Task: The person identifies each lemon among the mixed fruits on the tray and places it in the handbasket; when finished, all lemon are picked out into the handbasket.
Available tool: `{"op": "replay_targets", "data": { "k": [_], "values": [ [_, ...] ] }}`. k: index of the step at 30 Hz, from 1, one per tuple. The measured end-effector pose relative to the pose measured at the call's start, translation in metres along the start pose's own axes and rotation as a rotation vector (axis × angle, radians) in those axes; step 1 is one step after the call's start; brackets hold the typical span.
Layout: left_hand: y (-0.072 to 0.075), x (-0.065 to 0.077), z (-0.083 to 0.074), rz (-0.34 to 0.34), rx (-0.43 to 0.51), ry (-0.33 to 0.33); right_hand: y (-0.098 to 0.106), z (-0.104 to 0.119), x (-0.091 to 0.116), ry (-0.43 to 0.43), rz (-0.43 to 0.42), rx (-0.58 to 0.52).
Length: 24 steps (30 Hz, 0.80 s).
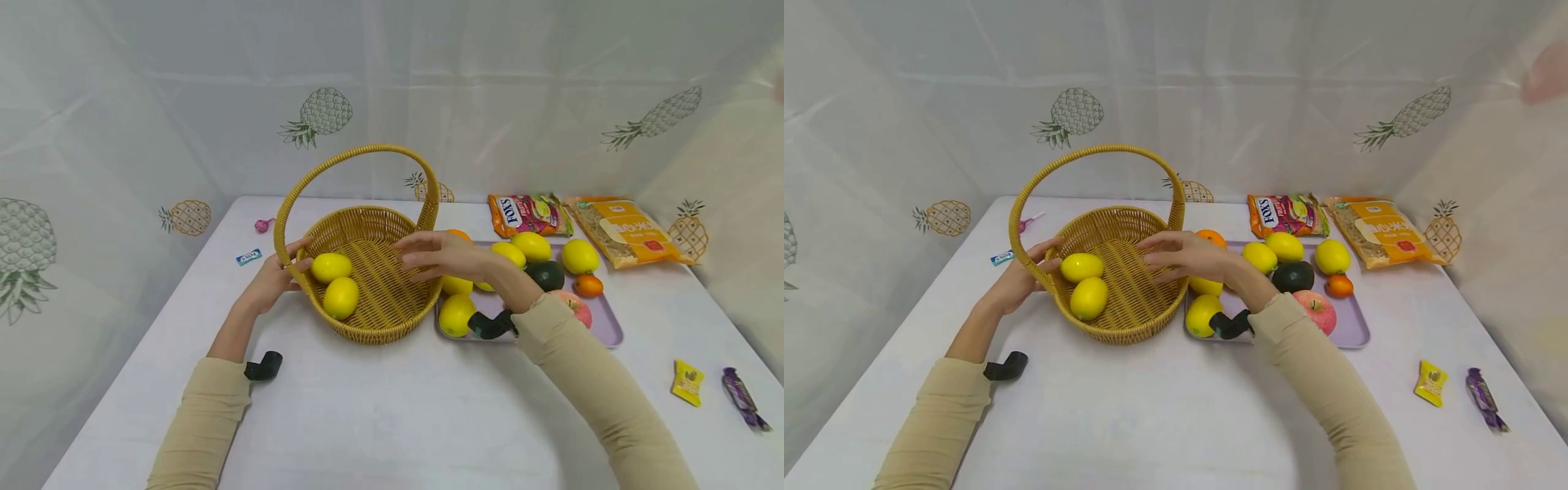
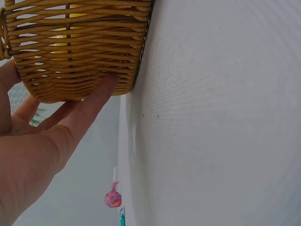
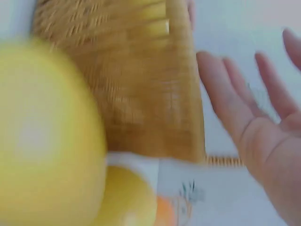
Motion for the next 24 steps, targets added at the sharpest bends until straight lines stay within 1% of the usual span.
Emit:
{"op": "replay_targets", "data": {
  "k": [4, 8, 11, 13, 18, 24],
  "values": [
    [0.000, 0.000, 0.000, 0.001, 0.003, 0.002, 0.018, -0.003, 0.025, 0.020, -0.006, 0.111],
    [0.000, 0.000, 0.000, -0.001, -0.001, 0.000, 0.034, -0.010, 0.045, 0.053, -0.057, 0.206],
    [0.000, 0.000, 0.000, -0.005, -0.003, 0.003, 0.043, -0.016, 0.055, 0.082, -0.076, 0.227],
    [0.000, 0.001, 0.000, -0.008, -0.002, 0.005, 0.047, -0.022, 0.060, 0.066, -0.080, 0.222],
    [0.000, 0.001, -0.001, -0.008, 0.002, 0.002, 0.051, -0.038, 0.068, 0.002, -0.058, 0.244],
    [-0.001, 0.001, -0.001, -0.004, 0.000, 0.005, 0.046, -0.047, 0.074, -0.008, 0.000, 0.323]
  ]
}}
Point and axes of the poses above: each hand's wrist, its own x-axis away from the middle knuckle, its own y-axis out of the back of the hand, z = x × y, the point moved 7 cm from there along -x, towards the middle knuckle, and after that the axes turned 13 degrees about -x, right-handed, at the moved point
